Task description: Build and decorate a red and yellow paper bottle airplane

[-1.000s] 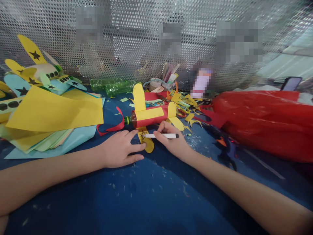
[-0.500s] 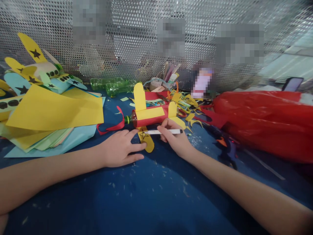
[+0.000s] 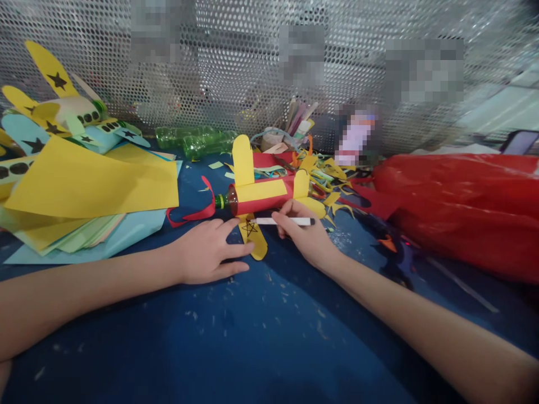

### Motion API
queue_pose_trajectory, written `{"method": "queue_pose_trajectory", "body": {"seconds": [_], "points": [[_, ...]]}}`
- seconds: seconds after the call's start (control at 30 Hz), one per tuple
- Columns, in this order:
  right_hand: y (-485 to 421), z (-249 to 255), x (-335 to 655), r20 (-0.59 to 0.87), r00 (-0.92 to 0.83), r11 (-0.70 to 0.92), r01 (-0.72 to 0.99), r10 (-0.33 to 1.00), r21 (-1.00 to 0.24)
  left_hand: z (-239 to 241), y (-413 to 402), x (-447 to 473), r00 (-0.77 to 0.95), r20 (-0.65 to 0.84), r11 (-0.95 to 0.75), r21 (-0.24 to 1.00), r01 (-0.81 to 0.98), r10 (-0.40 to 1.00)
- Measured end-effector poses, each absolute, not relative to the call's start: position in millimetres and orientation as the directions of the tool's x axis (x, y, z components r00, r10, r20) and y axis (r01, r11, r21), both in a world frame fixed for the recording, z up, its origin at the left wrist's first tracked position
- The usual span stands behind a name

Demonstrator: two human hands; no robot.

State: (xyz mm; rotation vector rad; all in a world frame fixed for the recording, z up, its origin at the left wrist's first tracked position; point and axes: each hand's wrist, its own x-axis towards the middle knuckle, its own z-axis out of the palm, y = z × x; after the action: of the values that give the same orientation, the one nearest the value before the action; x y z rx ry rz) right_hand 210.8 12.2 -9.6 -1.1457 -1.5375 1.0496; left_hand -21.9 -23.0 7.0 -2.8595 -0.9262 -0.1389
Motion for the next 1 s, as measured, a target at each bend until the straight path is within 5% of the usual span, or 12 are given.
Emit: {"method": "queue_pose_trajectory", "body": {"seconds": [1.0], "points": [[12.0, -9.1, 211.2, 0.184, -0.154, 0.215, 0.215, 0.971, -0.953, 6.6, -23.1, -21.9, 0.811, 0.128, -0.808, -0.083, 0.583, 0.571]]}}
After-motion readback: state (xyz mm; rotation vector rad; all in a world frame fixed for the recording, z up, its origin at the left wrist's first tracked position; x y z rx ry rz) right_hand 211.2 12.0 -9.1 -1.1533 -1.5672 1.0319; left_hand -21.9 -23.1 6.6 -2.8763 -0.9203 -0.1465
